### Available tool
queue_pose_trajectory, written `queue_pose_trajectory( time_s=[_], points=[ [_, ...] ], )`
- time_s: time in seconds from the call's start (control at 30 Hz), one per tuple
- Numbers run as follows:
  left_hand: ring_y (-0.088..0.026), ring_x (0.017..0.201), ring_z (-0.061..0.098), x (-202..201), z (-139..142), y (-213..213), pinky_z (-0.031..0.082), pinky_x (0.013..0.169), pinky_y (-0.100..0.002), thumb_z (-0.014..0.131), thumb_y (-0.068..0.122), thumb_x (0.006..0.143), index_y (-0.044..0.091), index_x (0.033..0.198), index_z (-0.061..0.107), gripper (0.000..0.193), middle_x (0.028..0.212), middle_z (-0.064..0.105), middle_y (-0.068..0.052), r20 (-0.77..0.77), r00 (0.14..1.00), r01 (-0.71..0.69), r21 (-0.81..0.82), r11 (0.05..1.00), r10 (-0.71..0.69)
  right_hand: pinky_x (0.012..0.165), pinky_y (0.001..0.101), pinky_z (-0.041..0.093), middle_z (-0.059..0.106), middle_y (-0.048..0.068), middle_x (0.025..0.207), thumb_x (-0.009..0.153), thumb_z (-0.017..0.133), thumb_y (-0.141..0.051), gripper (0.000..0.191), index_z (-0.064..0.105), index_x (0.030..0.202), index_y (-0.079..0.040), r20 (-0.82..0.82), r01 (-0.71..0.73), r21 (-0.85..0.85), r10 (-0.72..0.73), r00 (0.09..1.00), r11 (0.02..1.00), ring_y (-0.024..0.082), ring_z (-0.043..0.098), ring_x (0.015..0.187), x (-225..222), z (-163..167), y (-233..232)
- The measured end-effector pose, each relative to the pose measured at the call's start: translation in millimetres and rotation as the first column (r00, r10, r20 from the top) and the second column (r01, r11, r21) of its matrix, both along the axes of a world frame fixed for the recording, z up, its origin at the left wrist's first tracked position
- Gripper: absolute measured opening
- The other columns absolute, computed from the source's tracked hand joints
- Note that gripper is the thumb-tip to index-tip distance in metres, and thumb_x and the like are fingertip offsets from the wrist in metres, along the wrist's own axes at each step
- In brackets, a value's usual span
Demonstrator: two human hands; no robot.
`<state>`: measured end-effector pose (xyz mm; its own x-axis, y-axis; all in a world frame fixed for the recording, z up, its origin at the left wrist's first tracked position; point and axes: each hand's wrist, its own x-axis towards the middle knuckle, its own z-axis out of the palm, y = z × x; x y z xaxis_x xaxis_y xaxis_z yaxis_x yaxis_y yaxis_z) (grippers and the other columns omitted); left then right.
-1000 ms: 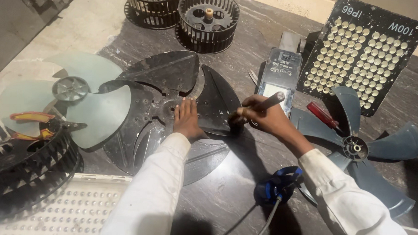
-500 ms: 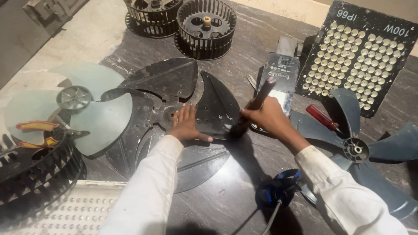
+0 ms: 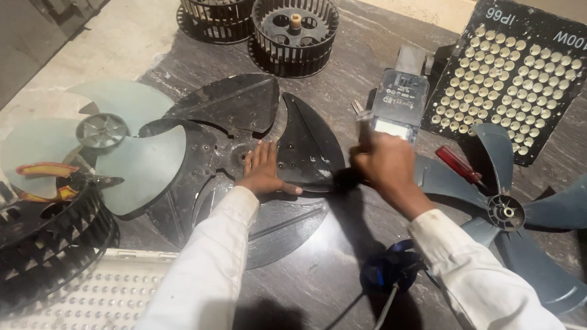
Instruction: The person uses a brush to clean dust off a portable LED light and then a large fan blade lying on the floor. They wipe the surfaces and remove debris from the components.
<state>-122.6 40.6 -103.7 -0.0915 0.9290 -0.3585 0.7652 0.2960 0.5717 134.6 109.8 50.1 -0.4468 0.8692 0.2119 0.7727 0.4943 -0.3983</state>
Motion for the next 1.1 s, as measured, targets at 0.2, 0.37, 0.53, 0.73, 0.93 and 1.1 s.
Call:
queue_pose_trajectory(
  time_s=[0.2, 0.37, 0.53, 0.73, 0.93, 1.1],
  points=[
    [-0.034, 0.156, -0.026, 2, -2, 1, -0.015, 0.123, -0.050, 0.088, 0.073, 0.050, 0.006, 0.161, -0.012, 0.164, 0.170, -0.012, -0.024, -0.041, 0.999, 0.000, 0.013, 1.000, 0.001, 0.050, 0.0346, 0.054, 0.075, 0.015, 0.066, 0.087, 0.077, -0.040, 0.038, 0.079, 0.085, -0.002, -0.287, -0.013, -0.414, -0.117, 0.951, 0.910, 0.019, 0.069, 0.052, -58, -10, -8],
    [-0.033, 0.155, -0.027, 1, -2, 1, -0.016, 0.122, -0.050, 0.088, 0.073, 0.052, 0.006, 0.161, -0.014, 0.164, 0.169, -0.015, -0.023, -0.010, 1.000, 0.002, -0.007, 1.000, -0.002, 0.051, 0.0373, 0.053, 0.073, 0.018, 0.068, 0.089, 0.079, -0.047, 0.050, 0.078, 0.081, 0.003, 0.084, 0.179, -0.379, -0.159, 0.984, 0.908, 0.023, 0.067, 0.052, -35, -18, 14],
    [-0.032, 0.155, -0.028, 2, -1, 0, -0.016, 0.122, -0.049, 0.086, 0.075, 0.053, 0.006, 0.161, -0.012, 0.162, 0.170, -0.015, -0.022, -0.023, 1.000, 0.005, 0.004, 1.000, -0.004, 0.051, 0.0394, 0.054, 0.072, 0.018, 0.067, 0.079, 0.085, -0.041, 0.041, 0.079, 0.085, 0.000, 0.185, 0.118, -0.022, -0.112, 0.976, 0.993, 0.025, 0.068, 0.052, 3, -17, 29],
    [-0.032, 0.155, -0.028, 4, 8, 1, -0.017, 0.122, -0.050, 0.086, 0.076, 0.053, 0.005, 0.161, -0.011, 0.161, 0.170, -0.014, -0.023, -0.054, 0.998, 0.014, -0.022, 1.000, -0.015, 0.055, 0.0355, 0.056, 0.076, 0.015, 0.077, 0.084, 0.080, -0.028, 0.032, 0.079, 0.093, 0.002, -0.235, 0.007, -0.246, -0.067, 0.970, 0.969, 0.020, 0.070, 0.057, -14, -4, 19],
    [-0.031, 0.156, -0.027, 4, 8, 0, -0.017, 0.123, -0.049, 0.086, 0.075, 0.053, 0.004, 0.161, -0.010, 0.161, 0.170, -0.012, -0.023, -0.060, 0.998, 0.011, 0.008, 1.000, -0.011, 0.053, 0.0336, 0.055, 0.078, 0.017, 0.078, 0.086, 0.080, -0.027, 0.031, 0.078, 0.097, 0.002, -0.208, 0.080, -0.504, -0.211, 0.955, 0.860, 0.020, 0.071, 0.058, -23, -23, 12],
    [-0.032, 0.154, -0.026, -8, 4, 0, -0.015, 0.122, -0.047, 0.086, 0.066, 0.062, 0.006, 0.161, -0.014, 0.154, 0.168, -0.017, -0.023, 0.024, 0.998, 0.049, 0.054, 0.997, -0.050, 0.054, 0.0338, 0.055, 0.077, 0.017, 0.078, 0.085, 0.081, -0.027, 0.031, 0.079, 0.095, 0.002, -0.047, 0.103, -0.356, -0.127, 0.991, 0.929, 0.021, 0.072, 0.059, 7, -13, 25]
  ],
)
